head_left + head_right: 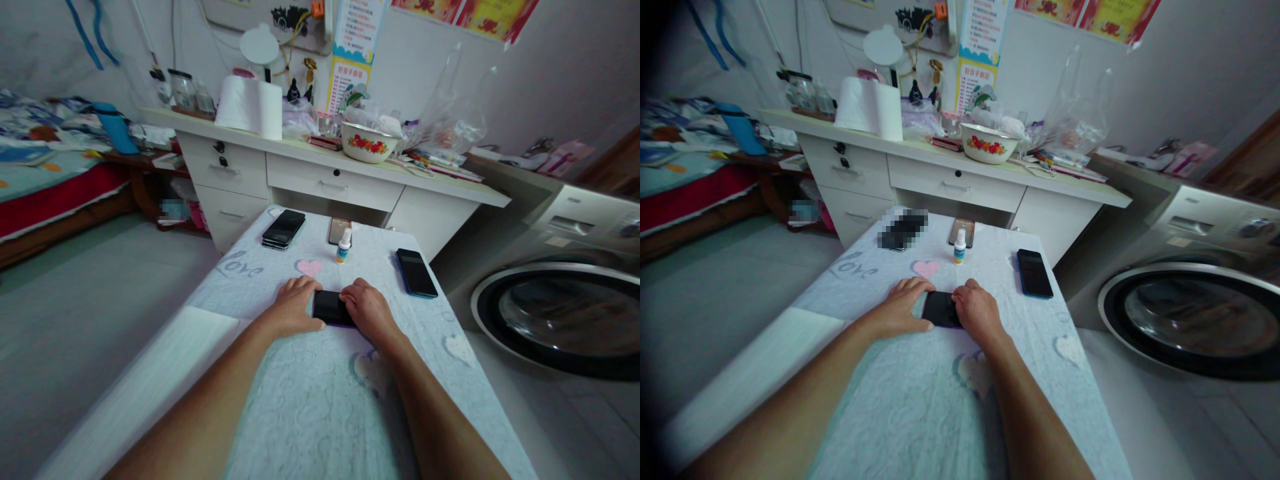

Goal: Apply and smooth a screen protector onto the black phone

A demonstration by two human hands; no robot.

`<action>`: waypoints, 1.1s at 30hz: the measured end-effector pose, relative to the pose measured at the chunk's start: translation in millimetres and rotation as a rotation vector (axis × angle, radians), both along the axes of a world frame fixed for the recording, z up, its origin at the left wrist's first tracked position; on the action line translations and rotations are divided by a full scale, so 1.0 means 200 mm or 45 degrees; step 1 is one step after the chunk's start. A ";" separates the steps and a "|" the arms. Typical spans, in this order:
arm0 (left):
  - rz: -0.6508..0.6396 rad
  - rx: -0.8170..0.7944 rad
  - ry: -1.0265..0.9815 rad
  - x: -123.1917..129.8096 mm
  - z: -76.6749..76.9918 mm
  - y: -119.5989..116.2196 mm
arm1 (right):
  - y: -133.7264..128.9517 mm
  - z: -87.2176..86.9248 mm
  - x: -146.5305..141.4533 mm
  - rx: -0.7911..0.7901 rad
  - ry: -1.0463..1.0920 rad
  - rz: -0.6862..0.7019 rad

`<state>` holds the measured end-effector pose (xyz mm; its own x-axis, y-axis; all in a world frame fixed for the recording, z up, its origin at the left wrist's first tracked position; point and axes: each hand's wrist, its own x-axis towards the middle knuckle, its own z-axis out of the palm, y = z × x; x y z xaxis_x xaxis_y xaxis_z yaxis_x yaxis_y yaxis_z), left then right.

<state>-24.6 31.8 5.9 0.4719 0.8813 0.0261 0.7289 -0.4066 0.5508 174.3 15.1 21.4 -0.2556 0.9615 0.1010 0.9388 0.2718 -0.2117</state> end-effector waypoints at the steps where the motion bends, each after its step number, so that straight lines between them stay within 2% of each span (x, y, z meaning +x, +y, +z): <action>1: -0.002 -0.003 0.001 0.00 0.00 0.00 | 0.00 0.00 0.00 -0.002 0.012 0.017; 14: -0.001 -0.009 0.012 0.00 0.02 -0.01 | -0.04 0.01 0.00 -0.015 0.190 0.231; 19: 0.001 0.015 0.009 0.00 0.00 0.00 | -0.04 0.01 -0.02 -0.020 0.253 0.276; 27: -0.003 0.017 0.002 0.00 -0.01 0.01 | -0.04 0.00 -0.02 -0.055 0.337 0.296; 33: 0.000 0.006 -0.004 0.00 -0.01 0.00 | -0.05 -0.01 -0.03 -0.045 0.307 0.243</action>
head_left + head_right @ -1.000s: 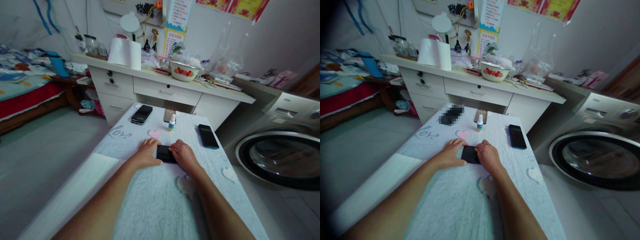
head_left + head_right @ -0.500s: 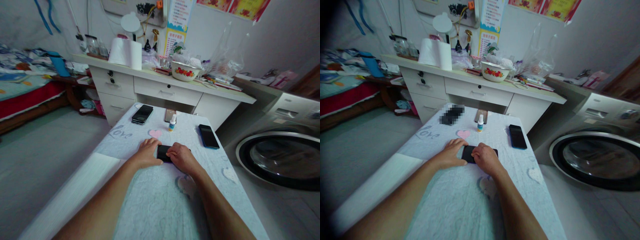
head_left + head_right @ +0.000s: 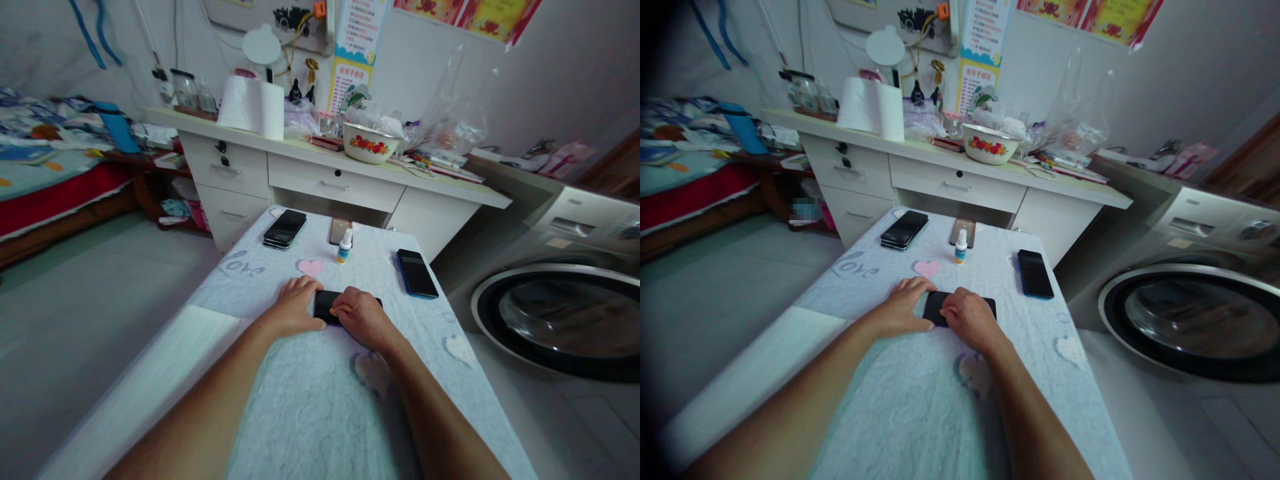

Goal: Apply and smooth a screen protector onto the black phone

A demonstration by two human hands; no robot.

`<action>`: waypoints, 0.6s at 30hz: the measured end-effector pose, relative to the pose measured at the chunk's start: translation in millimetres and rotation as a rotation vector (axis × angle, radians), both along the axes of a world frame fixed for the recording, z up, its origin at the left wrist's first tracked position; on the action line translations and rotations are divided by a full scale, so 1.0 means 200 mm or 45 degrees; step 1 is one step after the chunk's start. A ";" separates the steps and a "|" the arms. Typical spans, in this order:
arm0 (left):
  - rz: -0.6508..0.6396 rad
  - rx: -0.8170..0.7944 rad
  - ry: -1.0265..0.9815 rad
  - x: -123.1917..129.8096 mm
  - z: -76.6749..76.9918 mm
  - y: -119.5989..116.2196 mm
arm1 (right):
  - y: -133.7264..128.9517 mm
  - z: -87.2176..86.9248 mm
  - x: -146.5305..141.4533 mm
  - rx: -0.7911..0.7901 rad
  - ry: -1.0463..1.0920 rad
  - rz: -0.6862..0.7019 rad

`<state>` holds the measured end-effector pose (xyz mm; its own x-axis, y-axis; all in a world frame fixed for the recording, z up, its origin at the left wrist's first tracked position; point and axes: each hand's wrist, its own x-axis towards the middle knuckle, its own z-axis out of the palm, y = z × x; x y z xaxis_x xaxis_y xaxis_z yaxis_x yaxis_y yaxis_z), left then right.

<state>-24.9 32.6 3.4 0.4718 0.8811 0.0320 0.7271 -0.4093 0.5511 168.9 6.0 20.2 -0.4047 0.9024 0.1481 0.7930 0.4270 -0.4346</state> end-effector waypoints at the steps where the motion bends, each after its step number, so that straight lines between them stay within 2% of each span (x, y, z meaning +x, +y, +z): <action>1: -0.001 -0.003 -0.004 0.00 0.00 0.00 | 0.00 0.00 0.00 -0.003 -0.006 -0.007; 18: -0.008 0.020 0.014 0.00 0.00 0.00 | 0.00 0.01 -0.01 -0.037 -0.001 -0.026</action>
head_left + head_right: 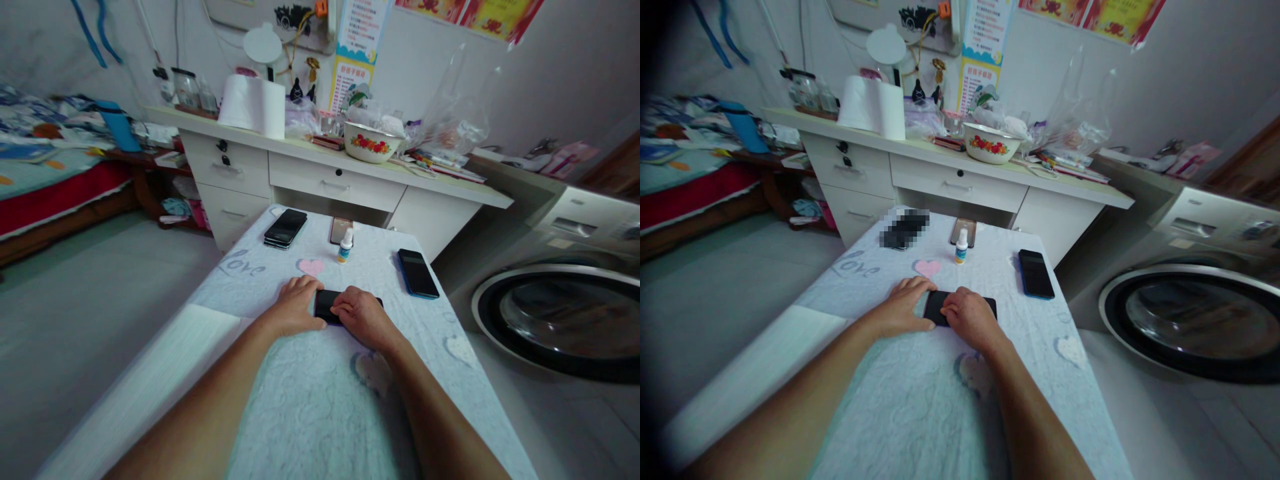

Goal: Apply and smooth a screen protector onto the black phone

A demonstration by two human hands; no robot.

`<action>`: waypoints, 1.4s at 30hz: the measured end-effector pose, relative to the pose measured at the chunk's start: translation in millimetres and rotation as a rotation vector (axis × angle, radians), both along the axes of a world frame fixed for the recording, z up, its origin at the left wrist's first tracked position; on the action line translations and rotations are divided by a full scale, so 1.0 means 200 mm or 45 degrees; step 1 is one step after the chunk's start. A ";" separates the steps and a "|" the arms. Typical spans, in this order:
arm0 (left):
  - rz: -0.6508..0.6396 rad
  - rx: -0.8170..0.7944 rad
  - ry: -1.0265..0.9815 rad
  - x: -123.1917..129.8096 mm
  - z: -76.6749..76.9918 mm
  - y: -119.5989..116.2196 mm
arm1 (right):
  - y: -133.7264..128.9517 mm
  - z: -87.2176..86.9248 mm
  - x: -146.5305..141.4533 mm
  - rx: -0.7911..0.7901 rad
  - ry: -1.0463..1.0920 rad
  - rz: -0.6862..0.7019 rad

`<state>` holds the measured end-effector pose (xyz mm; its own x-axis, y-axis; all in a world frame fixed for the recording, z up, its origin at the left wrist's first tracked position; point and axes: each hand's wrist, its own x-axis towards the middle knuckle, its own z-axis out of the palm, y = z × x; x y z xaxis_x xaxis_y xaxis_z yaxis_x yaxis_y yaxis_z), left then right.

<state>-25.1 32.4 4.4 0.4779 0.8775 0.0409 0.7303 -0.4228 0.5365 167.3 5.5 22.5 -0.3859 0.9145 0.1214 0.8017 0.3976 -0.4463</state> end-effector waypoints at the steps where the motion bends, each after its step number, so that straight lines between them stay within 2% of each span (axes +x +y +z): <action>1: 0.000 -0.001 0.002 0.00 0.00 0.00 | 0.00 0.00 0.00 0.002 0.007 0.003; 13: -0.007 -0.005 -0.031 0.00 -0.01 0.00 | 0.00 0.00 -0.01 0.035 -0.103 -0.018; 21: 0.007 -0.034 -0.025 0.00 0.02 -0.01 | 0.01 0.02 0.00 0.054 -0.206 -0.182; 33: 0.010 -0.032 0.001 0.00 0.01 0.00 | 0.03 0.00 0.04 0.079 -0.325 -0.432; 42: 0.006 -0.027 -0.008 0.00 0.01 -0.01 | 0.04 -0.03 0.00 0.107 -0.314 -0.451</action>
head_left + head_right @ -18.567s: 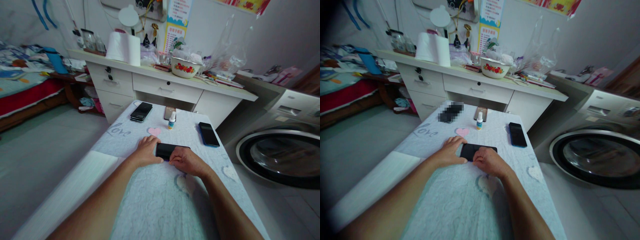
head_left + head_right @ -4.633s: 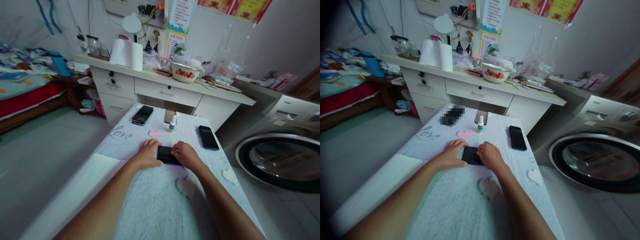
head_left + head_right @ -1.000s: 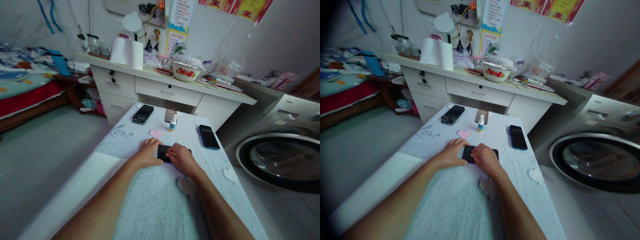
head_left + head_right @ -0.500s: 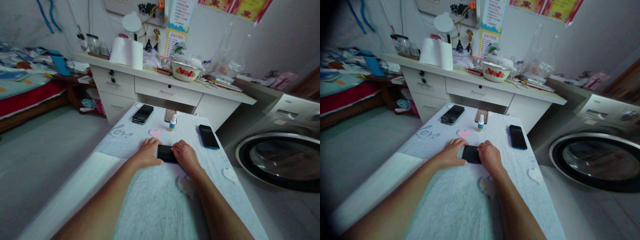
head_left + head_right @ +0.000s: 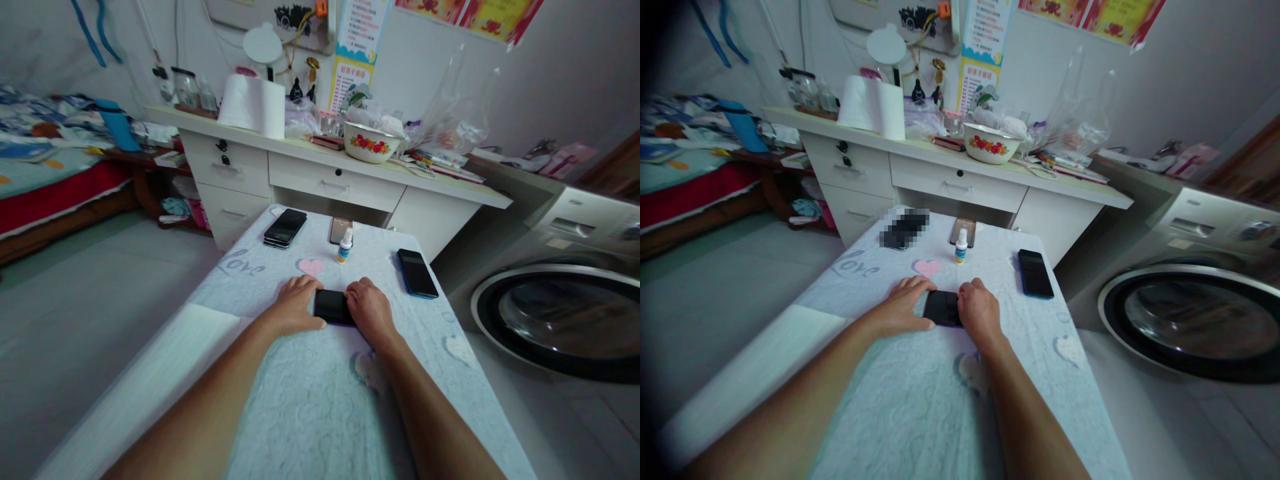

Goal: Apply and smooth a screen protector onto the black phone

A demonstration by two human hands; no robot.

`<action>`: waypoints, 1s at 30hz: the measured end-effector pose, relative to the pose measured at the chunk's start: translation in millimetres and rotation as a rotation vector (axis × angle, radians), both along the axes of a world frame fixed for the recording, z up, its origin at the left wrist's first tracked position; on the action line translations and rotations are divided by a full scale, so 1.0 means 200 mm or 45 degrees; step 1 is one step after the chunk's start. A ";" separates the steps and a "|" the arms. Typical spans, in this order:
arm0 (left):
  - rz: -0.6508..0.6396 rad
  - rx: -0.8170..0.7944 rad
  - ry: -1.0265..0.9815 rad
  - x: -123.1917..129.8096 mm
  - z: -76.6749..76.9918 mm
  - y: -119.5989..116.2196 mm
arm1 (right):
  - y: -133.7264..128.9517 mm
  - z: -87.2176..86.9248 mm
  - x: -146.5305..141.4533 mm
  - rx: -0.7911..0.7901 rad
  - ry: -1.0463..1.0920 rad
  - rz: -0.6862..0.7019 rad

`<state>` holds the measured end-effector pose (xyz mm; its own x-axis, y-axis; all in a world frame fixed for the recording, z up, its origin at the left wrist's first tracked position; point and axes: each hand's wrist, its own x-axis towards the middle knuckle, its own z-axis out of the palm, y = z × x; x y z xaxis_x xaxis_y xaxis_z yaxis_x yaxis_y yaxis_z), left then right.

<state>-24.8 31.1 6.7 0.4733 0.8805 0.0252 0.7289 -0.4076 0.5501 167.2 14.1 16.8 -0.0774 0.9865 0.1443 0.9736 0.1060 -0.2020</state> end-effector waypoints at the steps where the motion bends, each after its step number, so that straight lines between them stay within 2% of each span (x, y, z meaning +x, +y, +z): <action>1: -0.001 -0.003 0.001 0.00 0.00 0.00 | 0.00 0.00 -0.01 -0.001 -0.004 0.014; 6: -0.003 -0.002 0.018 0.01 0.01 0.00 | 0.01 -0.01 -0.04 0.011 -0.023 0.097; 16: 0.002 -0.004 0.012 0.01 0.01 0.00 | 0.01 0.02 -0.08 -0.045 -0.087 0.143; 30: 0.005 0.021 0.009 0.00 -0.02 0.01 | -0.02 0.04 -0.09 -0.089 0.032 0.347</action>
